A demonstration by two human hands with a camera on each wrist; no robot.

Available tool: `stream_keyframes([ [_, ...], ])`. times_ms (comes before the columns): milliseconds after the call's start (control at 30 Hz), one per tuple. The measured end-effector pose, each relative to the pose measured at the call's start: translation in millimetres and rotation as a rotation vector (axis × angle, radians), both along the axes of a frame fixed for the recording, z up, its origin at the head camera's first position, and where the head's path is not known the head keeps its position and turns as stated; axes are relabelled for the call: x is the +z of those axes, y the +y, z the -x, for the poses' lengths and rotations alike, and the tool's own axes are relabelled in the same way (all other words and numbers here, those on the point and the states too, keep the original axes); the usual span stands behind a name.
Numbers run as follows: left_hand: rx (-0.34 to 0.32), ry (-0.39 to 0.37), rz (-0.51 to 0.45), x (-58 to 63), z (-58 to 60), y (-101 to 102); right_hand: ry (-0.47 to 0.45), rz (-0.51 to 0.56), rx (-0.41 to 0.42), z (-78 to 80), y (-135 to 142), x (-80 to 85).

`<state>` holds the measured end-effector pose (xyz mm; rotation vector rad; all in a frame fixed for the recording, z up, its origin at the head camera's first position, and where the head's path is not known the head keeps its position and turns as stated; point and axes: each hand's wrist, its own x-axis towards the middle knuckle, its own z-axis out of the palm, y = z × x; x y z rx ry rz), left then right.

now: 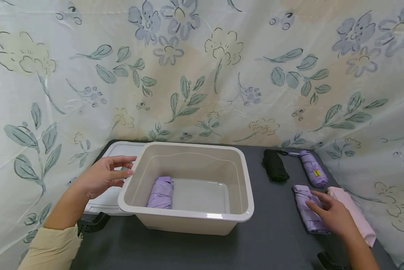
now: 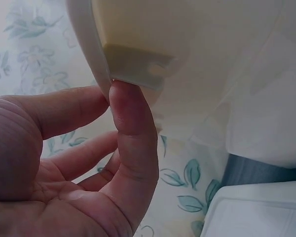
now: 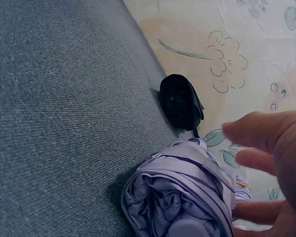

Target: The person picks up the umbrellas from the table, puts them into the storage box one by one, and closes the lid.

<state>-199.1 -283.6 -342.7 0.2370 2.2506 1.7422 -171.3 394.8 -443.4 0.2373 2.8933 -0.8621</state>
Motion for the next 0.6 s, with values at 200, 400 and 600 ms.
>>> stream_keyframes([
  [200,0.001,0.000,0.003,1.5,0.4,0.0,-0.021,0.003,0.058,1.3,4.6,1.1],
  [400,0.003,0.006,0.012,1.3,-1.5,0.9,-0.030,0.006,0.104,3.9,4.8,4.3],
  [600,-0.004,0.004,0.007,-0.6,-3.0,2.6,-0.112,-0.005,0.116,8.9,6.8,7.2],
])
